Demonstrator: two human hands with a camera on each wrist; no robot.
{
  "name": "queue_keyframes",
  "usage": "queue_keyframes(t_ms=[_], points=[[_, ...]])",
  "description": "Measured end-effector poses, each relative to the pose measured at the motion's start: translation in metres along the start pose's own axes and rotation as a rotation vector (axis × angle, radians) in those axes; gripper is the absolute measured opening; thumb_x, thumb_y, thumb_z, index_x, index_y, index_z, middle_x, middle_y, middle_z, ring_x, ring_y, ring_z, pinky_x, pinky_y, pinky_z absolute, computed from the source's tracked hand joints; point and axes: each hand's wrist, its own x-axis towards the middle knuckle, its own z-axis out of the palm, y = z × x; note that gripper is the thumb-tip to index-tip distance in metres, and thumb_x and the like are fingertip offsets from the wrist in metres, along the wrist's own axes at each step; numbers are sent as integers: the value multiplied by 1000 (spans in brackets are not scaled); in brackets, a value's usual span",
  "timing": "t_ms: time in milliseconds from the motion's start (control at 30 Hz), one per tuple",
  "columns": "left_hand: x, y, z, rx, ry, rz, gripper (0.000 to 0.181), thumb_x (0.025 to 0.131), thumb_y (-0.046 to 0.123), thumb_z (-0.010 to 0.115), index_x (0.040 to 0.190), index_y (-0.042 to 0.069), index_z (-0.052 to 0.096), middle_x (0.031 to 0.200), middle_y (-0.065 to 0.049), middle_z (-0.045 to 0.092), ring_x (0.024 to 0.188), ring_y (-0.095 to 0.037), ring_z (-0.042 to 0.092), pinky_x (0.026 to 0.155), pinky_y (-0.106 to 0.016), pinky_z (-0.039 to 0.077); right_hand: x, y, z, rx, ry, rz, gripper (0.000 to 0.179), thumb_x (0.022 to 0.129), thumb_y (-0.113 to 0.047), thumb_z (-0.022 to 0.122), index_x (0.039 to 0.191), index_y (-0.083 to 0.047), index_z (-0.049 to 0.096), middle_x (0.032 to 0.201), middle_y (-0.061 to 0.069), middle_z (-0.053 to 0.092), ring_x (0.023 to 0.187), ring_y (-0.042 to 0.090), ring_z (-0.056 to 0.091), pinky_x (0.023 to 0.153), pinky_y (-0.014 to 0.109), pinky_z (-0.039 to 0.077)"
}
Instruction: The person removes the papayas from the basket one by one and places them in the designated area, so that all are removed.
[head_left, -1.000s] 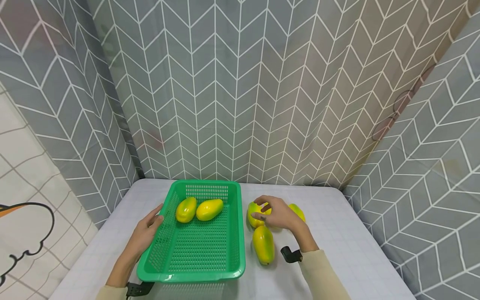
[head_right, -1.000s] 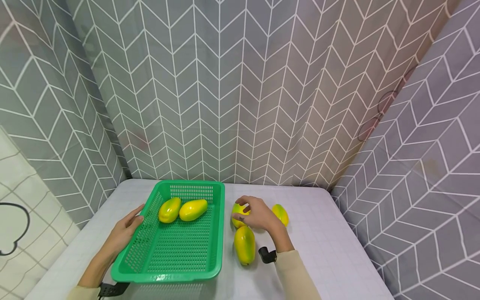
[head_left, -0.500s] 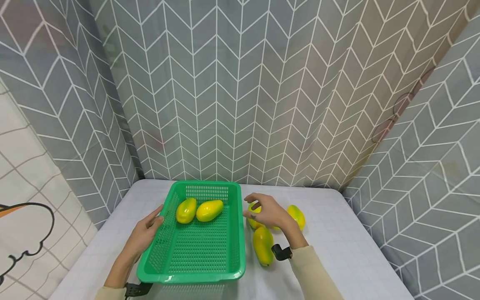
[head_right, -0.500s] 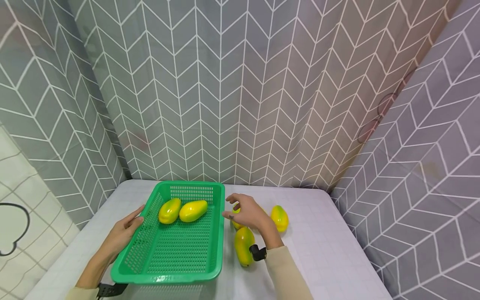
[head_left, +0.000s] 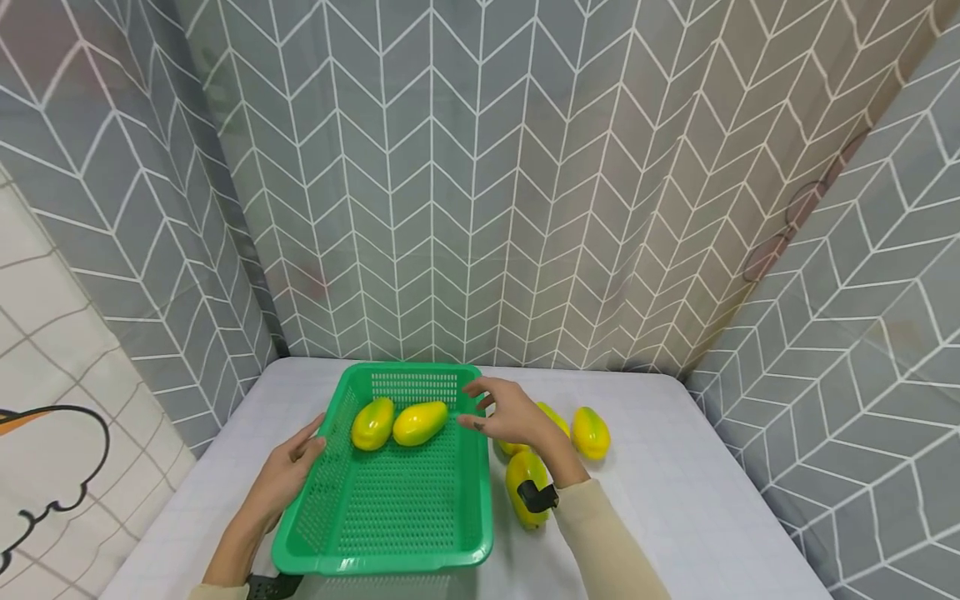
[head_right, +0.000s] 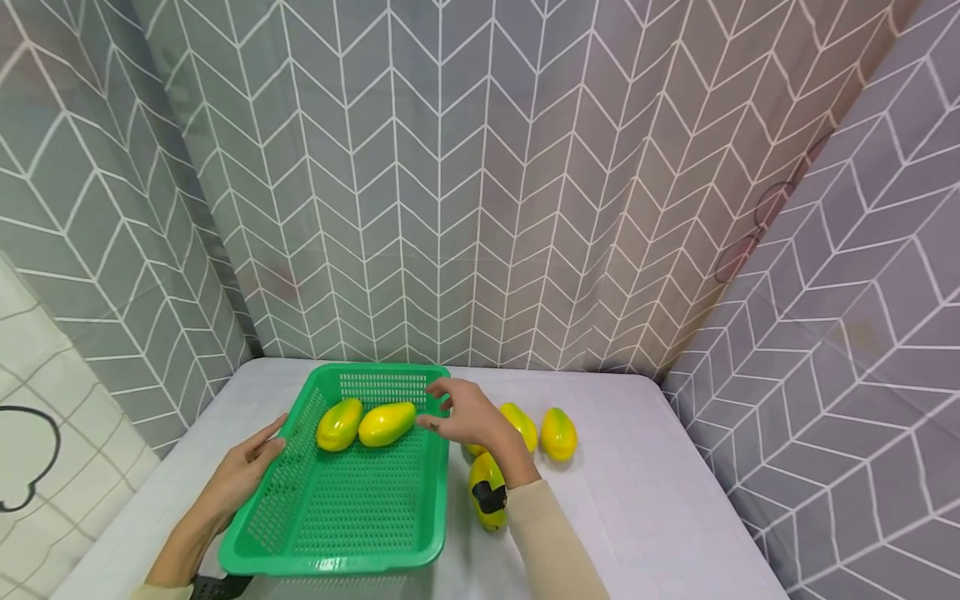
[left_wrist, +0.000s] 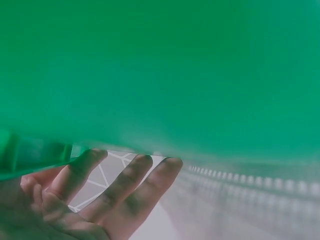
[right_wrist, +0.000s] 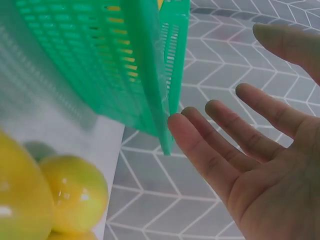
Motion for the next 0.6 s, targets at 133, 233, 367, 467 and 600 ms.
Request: queue_keyframes(t_ms=[133, 233, 367, 467, 600], points=[[-4, -1, 0, -17, 0, -8, 62, 116, 40, 42, 170, 16, 24, 157, -30, 52, 126, -28, 66, 84, -24, 57, 9, -7, 7, -3, -15, -22, 53, 98, -31, 74, 142, -3, 62, 143, 16, 67, 124, 39, 68, 100, 51, 60], [-6, -1, 1, -41, 3, -21, 62, 116, 39, 43, 170, 17, 25, 157, -29, 53, 119, -19, 67, 83, -23, 58, 15, -11, 12, -8, -33, -33, 54, 98, -33, 74, 143, -3, 61, 143, 15, 67, 125, 40, 67, 103, 52, 58], [-8, -1, 2, -67, 3, -29, 61, 116, 37, 44, 170, 17, 25, 156, -28, 54, 113, -15, 69, 82, -23, 59, 22, -16, 17, -7, -50, -33, 55, 98, -34, 75, 142, -4, 62, 143, 14, 67, 127, 40, 67, 105, 51, 57], [-11, 0, 3, -63, 2, -38, 61, 115, 36, 45, 170, 17, 26, 155, -27, 56, 113, -15, 70, 82, -22, 59, 26, -19, 20, -4, -62, -34, 55, 97, -33, 77, 141, -4, 63, 142, 14, 67, 126, 41, 67, 105, 51, 57], [-13, 0, 5, -57, 1, -51, 60, 115, 36, 45, 170, 17, 26, 153, -26, 58, 116, -16, 69, 83, -22, 58, 33, -22, 23, -11, -75, -33, 55, 96, -31, 77, 140, -3, 63, 142, 17, 67, 125, 42, 68, 104, 50, 58]])
